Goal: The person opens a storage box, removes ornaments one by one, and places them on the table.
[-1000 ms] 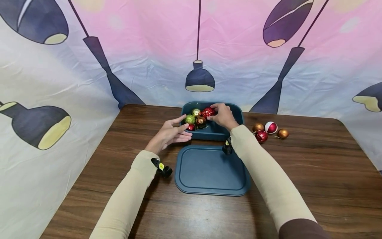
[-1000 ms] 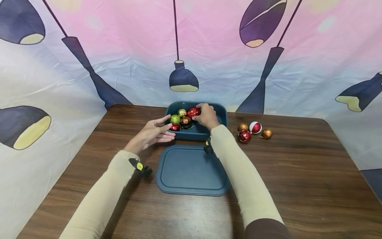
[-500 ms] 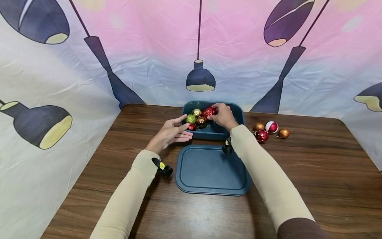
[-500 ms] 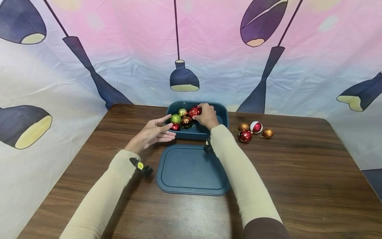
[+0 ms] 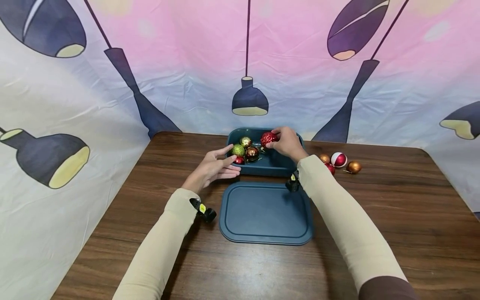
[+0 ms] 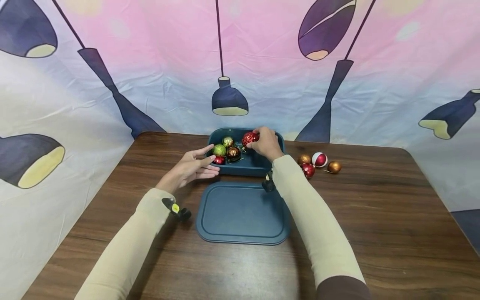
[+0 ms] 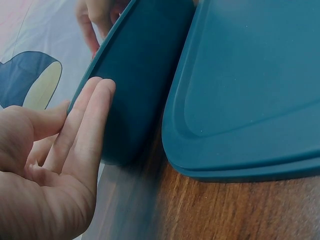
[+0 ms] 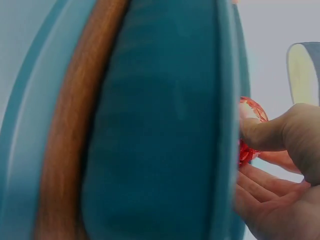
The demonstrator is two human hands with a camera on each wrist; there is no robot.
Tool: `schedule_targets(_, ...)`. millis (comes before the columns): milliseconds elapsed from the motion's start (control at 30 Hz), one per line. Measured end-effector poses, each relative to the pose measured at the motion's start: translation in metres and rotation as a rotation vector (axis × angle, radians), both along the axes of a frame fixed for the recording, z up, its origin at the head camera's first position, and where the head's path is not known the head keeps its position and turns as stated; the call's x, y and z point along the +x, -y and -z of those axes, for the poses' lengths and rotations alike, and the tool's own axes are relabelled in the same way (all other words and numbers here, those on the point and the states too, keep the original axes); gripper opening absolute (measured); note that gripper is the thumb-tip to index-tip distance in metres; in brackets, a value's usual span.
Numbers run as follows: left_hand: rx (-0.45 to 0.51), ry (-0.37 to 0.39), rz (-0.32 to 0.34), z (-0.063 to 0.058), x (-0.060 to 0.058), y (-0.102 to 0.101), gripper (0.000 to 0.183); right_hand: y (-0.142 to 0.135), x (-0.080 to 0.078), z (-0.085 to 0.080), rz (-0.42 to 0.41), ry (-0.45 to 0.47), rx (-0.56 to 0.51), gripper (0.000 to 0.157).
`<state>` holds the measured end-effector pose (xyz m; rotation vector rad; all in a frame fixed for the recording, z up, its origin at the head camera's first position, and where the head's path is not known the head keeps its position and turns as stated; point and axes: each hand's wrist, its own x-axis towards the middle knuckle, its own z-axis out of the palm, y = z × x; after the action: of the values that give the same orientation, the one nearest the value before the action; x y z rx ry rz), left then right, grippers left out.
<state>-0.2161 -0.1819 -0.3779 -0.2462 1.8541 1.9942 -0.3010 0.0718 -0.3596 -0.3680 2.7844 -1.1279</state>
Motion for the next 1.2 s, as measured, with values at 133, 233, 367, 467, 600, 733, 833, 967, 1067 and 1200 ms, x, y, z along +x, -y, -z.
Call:
schedule_targets(133,-0.003,-0.003,0.002,0.001,-0.001,0.000,0.064,-0.009,0.002,-0.009,-0.011,-0.012,0.000,0.056)
schedule_targets(233,-0.001,-0.005,0.001,0.002,-0.001,0.000,0.064,-0.017,0.005,-0.015,-0.023,-0.016,-0.010,0.056)
schedule_targets(367,0.006,-0.006,0.000,0.002,-0.001,0.000,0.065,-0.028,0.009,-0.019,-0.020,-0.018,-0.014,0.055)
schedule_targets(467,0.007,-0.007,-0.004,0.001,0.000,0.001,0.065,-0.034,0.014,-0.022,-0.019,-0.025,-0.012,0.055)
schedule_targets(600,0.002,-0.010,-0.011,0.001,0.001,0.002,0.064,-0.042,0.020,-0.028,-0.020,-0.036,-0.017,0.055)
schedule_targets(733,-0.001,-0.010,-0.007,0.002,0.001,0.003,0.064,-0.052,0.026,-0.032,-0.011,-0.051,-0.019,0.055)
schedule_targets(833,-0.001,-0.013,0.002,0.002,0.001,0.002,0.064,-0.062,0.030,-0.034,0.001,-0.058,-0.017,0.055)
schedule_targets(967,-0.002,-0.013,0.005,0.002,0.001,0.001,0.063,-0.076,0.038,-0.037,0.016,-0.062,-0.023,0.055)
schedule_targets(1067,-0.001,-0.009,0.000,0.001,0.001,0.001,0.063,-0.086,0.043,-0.039,0.012,-0.081,-0.014,0.055)
schedule_targets(1200,0.004,-0.005,-0.002,0.002,0.000,0.001,0.063,-0.100,0.049,-0.042,-0.005,-0.097,0.006,0.053)
